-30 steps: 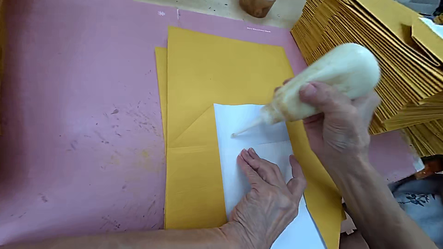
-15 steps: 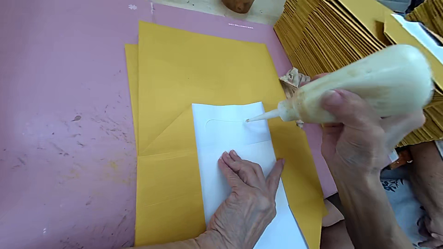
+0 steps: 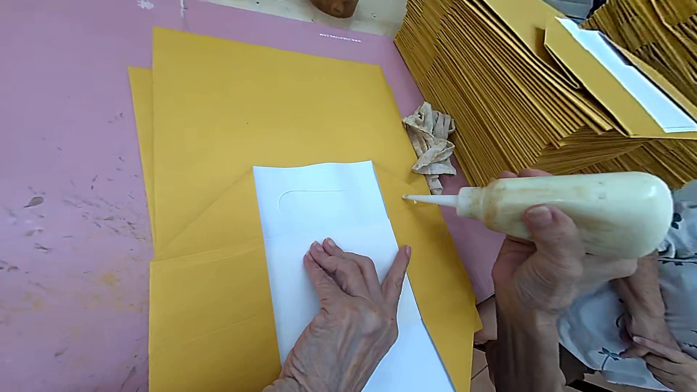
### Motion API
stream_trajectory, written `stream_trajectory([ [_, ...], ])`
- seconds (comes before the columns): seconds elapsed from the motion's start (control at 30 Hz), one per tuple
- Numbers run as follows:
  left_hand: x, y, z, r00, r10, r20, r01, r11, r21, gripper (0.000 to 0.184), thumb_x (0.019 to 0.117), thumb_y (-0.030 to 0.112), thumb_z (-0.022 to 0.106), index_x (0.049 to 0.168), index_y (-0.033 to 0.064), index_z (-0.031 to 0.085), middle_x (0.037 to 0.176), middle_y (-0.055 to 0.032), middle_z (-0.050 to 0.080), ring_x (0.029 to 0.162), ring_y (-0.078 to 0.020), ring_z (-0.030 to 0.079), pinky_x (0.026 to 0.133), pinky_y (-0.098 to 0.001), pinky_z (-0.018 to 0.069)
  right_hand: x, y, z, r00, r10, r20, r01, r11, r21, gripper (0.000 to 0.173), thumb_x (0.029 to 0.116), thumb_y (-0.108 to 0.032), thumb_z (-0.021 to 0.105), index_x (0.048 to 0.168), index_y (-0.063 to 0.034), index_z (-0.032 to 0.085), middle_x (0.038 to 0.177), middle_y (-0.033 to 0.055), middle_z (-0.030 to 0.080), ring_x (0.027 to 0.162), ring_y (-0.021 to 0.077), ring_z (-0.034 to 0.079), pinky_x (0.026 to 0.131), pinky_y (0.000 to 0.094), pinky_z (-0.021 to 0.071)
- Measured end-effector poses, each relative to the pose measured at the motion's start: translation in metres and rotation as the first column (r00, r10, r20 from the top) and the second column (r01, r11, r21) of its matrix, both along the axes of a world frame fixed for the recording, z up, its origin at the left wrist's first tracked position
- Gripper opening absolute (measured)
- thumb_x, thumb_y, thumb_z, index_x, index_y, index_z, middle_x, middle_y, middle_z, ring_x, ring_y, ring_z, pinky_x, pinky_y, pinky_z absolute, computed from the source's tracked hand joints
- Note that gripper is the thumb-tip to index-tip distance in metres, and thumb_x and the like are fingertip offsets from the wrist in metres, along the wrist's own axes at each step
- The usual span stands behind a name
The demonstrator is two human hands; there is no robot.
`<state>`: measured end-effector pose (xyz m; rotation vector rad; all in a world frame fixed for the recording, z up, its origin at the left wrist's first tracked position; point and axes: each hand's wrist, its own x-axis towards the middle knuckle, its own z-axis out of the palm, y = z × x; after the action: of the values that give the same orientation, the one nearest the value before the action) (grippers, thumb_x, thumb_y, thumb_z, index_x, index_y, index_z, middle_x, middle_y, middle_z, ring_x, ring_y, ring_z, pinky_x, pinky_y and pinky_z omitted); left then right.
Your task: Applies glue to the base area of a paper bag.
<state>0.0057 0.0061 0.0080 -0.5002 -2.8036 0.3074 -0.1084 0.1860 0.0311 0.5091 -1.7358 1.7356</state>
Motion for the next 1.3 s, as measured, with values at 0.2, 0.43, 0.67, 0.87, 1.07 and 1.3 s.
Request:
stream_trajectory([
  [0.2,0.000,-0.002,0.000,1.000,-0.001,-0.003,0.001,1.000,0.001,0.063,0.1000,-0.013,0.031,0.154,0.0163,0.048,0.079,-0.0251,0.062,0.075,-0.0442,0.066,0.076,-0.0536,0.0495,0.000,-0.003,-0.002,0.999,0.033,0.034,-0.032,0.999,-0.030,0.057,0.0754,-0.011,0.087,0.119,-0.0071,0.049,0.104,0.0117,0.075,0.098,0.0317,0.075,0.084,0.0477,0.0652],
  [0.43,0.000,-0.001,0.000,1.000,0.012,0.013,-0.012,1.000,0.008,0.063,0.1006,-0.012,0.031,0.155,0.0168,0.046,0.081,-0.0269,0.062,0.076,-0.0462,0.066,0.077,-0.0553,0.0499,-0.002,0.026,-0.002,0.998,-0.061,0.035,0.063,0.996,-0.069,0.053,0.0776,-0.009,0.083,0.119,-0.0068,0.050,0.103,0.0111,0.075,0.097,0.0296,0.075,0.085,0.0455,0.0646],
  [0.67,0.001,-0.001,0.000,1.000,0.018,0.014,-0.018,1.000,-0.011,0.064,0.1010,-0.011,0.031,0.156,0.0178,0.045,0.083,-0.0284,0.062,0.078,-0.0475,0.066,0.078,-0.0558,0.0500,-0.002,0.037,-0.002,0.996,-0.078,0.041,0.081,0.994,-0.075,0.057,0.0762,-0.012,0.085,0.120,-0.0071,0.048,0.104,0.0115,0.074,0.098,0.0306,0.075,0.086,0.0473,0.0640],
  [0.87,0.001,0.000,-0.001,1.000,0.017,0.006,-0.017,1.000,0.009,0.063,0.1009,-0.011,0.031,0.155,0.0171,0.046,0.082,-0.0276,0.062,0.076,-0.0470,0.066,0.078,-0.0572,0.0501,-0.002,0.035,0.001,0.991,-0.133,0.005,0.133,0.990,-0.044,0.052,0.0767,-0.006,0.079,0.118,-0.0071,0.047,0.100,0.0098,0.075,0.096,0.0290,0.075,0.083,0.0456,0.0647],
  [1.07,0.001,0.000,-0.002,1.000,0.014,-0.001,-0.014,1.000,0.021,0.063,0.1006,-0.012,0.031,0.154,0.0164,0.047,0.081,-0.0273,0.062,0.076,-0.0471,0.066,0.077,-0.0572,0.0501,-0.004,0.026,0.003,0.998,-0.059,0.019,0.060,0.997,-0.052,0.051,0.0776,-0.007,0.082,0.117,-0.0078,0.049,0.102,0.0119,0.075,0.097,0.0313,0.076,0.083,0.0463,0.0651],
  [1.3,0.002,0.001,-0.001,1.000,0.021,0.007,-0.021,0.999,0.028,0.063,0.1007,-0.011,0.031,0.154,0.0176,0.048,0.083,-0.0288,0.063,0.078,-0.0482,0.067,0.079,-0.0576,0.0502,-0.011,0.010,0.006,0.999,-0.024,-0.025,0.024,1.000,-0.010,0.053,0.0772,-0.007,0.083,0.117,-0.0085,0.048,0.100,0.0091,0.075,0.096,0.0287,0.076,0.085,0.0454,0.0648],
])
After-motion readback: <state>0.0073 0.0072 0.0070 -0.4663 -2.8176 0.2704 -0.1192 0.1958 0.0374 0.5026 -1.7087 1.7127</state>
